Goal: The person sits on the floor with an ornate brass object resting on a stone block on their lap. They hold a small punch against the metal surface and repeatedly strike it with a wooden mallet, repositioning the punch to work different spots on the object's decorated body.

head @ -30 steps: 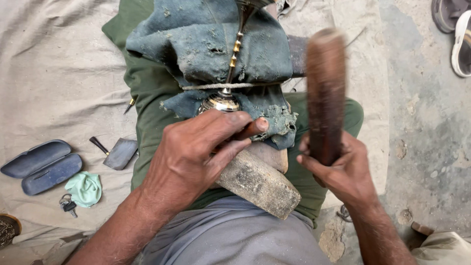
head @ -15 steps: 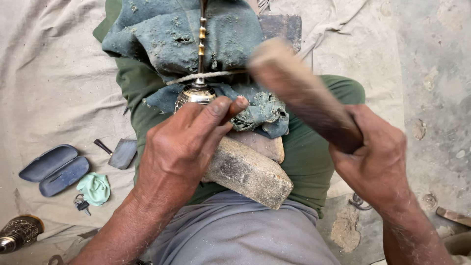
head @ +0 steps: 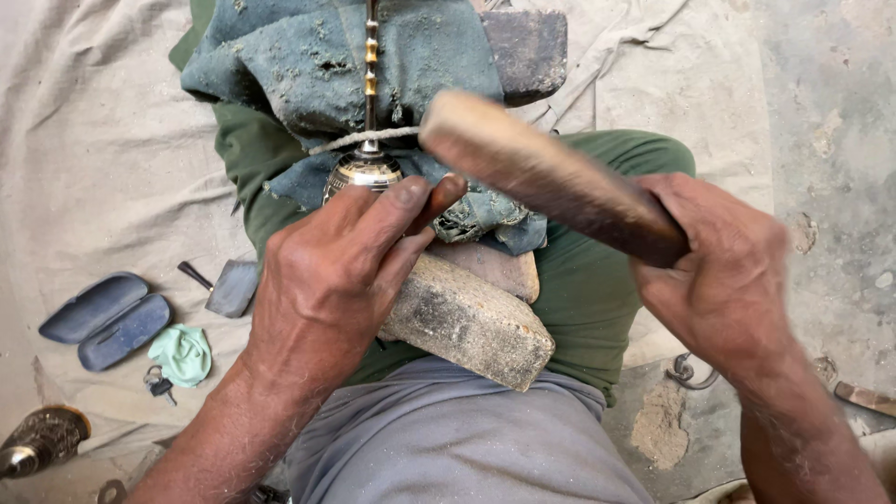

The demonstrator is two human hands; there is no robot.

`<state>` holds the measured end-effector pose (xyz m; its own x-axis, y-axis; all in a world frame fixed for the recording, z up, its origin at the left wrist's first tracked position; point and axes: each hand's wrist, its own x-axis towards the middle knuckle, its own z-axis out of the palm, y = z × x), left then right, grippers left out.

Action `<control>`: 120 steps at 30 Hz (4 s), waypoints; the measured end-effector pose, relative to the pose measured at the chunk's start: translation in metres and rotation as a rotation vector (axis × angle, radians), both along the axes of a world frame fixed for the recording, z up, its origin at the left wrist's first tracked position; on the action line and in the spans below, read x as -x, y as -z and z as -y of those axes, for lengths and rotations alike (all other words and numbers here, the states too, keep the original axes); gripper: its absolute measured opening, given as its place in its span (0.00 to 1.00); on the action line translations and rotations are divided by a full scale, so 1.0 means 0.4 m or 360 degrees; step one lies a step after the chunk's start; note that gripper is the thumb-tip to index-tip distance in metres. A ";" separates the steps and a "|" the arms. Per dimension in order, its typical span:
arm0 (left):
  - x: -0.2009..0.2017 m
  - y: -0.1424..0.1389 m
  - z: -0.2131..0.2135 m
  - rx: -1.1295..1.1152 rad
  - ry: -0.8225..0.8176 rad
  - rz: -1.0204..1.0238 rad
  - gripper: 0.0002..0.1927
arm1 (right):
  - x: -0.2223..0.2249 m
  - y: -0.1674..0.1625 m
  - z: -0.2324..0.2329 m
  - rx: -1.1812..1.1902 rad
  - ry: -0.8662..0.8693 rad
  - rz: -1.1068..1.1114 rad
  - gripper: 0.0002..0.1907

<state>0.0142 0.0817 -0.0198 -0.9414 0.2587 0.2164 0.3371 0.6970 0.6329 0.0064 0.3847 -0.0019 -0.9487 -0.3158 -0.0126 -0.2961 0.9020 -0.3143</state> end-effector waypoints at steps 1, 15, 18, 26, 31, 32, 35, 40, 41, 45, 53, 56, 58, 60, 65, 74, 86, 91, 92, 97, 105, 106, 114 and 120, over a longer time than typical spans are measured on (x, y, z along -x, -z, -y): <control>-0.002 0.001 0.000 0.0005 -0.0010 -0.0017 0.19 | -0.004 0.005 0.004 0.0273 0.0093 0.0054 0.12; -0.004 -0.004 0.020 -0.0004 -0.0003 -0.0032 0.24 | 0.009 -0.011 0.019 0.0283 -0.0001 -0.0047 0.17; -0.004 -0.007 0.025 -0.0056 -0.0023 -0.0039 0.21 | 0.015 -0.004 0.021 0.0605 0.0209 0.0189 0.14; 0.000 -0.019 0.039 -0.0101 0.0020 -0.0042 0.22 | 0.012 -0.030 0.081 0.0483 0.0258 0.0221 0.13; 0.009 -0.038 0.042 -0.0141 0.0005 -0.0068 0.17 | 0.030 -0.060 0.111 0.0459 0.0237 0.0130 0.13; 0.008 -0.041 0.044 -0.0170 -0.0007 -0.0062 0.17 | 0.034 -0.063 0.111 0.0323 0.0187 0.0117 0.12; 0.008 -0.040 0.053 -0.0265 0.0030 -0.0087 0.18 | 0.036 -0.058 0.110 0.0346 0.0001 -0.0014 0.13; 0.001 -0.022 0.068 -0.0145 -0.0006 -0.0021 0.18 | 0.027 -0.032 0.101 0.0408 0.0120 0.0110 0.11; 0.002 -0.017 0.071 -0.0177 0.0042 -0.0036 0.18 | 0.027 -0.028 0.099 0.0402 0.0072 0.0120 0.11; 0.001 -0.008 0.079 -0.0142 -0.0037 -0.0073 0.18 | 0.023 -0.022 0.099 0.0330 0.0330 0.0112 0.10; 0.003 -0.014 0.100 -0.0215 0.0043 -0.0022 0.20 | 0.020 -0.039 0.122 0.0184 -0.0013 -0.0102 0.12; 0.002 -0.014 0.104 -0.0254 -0.0064 -0.0104 0.16 | 0.025 -0.053 0.127 0.0382 0.0136 -0.0022 0.11; 0.004 -0.012 0.110 -0.0268 -0.0016 -0.0090 0.17 | 0.029 -0.062 0.131 0.0276 0.0137 -0.0001 0.11; 0.001 -0.011 0.115 -0.0283 -0.0012 -0.0072 0.18 | 0.031 -0.079 0.130 -0.0305 -0.0017 -0.0191 0.11; 0.001 -0.007 0.131 -0.0332 0.0029 -0.0070 0.19 | 0.029 -0.087 0.153 0.0014 0.0072 -0.0081 0.10; 0.005 0.003 0.155 -0.0348 -0.0004 -0.0092 0.19 | 0.023 -0.101 0.199 0.0279 0.0247 0.0002 0.12; 0.006 -0.005 0.185 -0.0440 0.0015 -0.0122 0.17 | 0.034 -0.113 0.233 0.0025 0.0186 -0.0069 0.09; 0.004 -0.007 0.196 -0.0457 0.0023 -0.0017 0.15 | 0.035 -0.119 0.230 0.0038 0.0008 -0.0097 0.07; 0.006 -0.007 0.198 -0.0480 0.0045 -0.0061 0.15 | 0.034 -0.120 0.231 0.0121 0.0060 -0.0088 0.07; 0.006 -0.009 0.203 -0.0498 -0.0002 -0.0112 0.17 | 0.043 -0.136 0.222 -0.0116 -0.0049 -0.0132 0.06; 0.002 0.006 0.219 -0.0474 0.0031 -0.0062 0.17 | 0.050 -0.122 0.224 -0.0058 -0.0027 -0.0113 0.10; 0.003 0.009 0.218 -0.0482 0.0024 -0.0048 0.17 | 0.050 -0.128 0.229 -0.0020 0.0022 -0.0093 0.09; 0.000 0.021 0.225 -0.0518 -0.0006 -0.0022 0.18 | 0.063 -0.163 0.296 0.0113 0.0096 -0.0011 0.09; 0.007 0.016 0.223 -0.0542 -0.0028 0.0019 0.19 | 0.078 -0.168 0.287 0.0262 0.0094 0.0098 0.10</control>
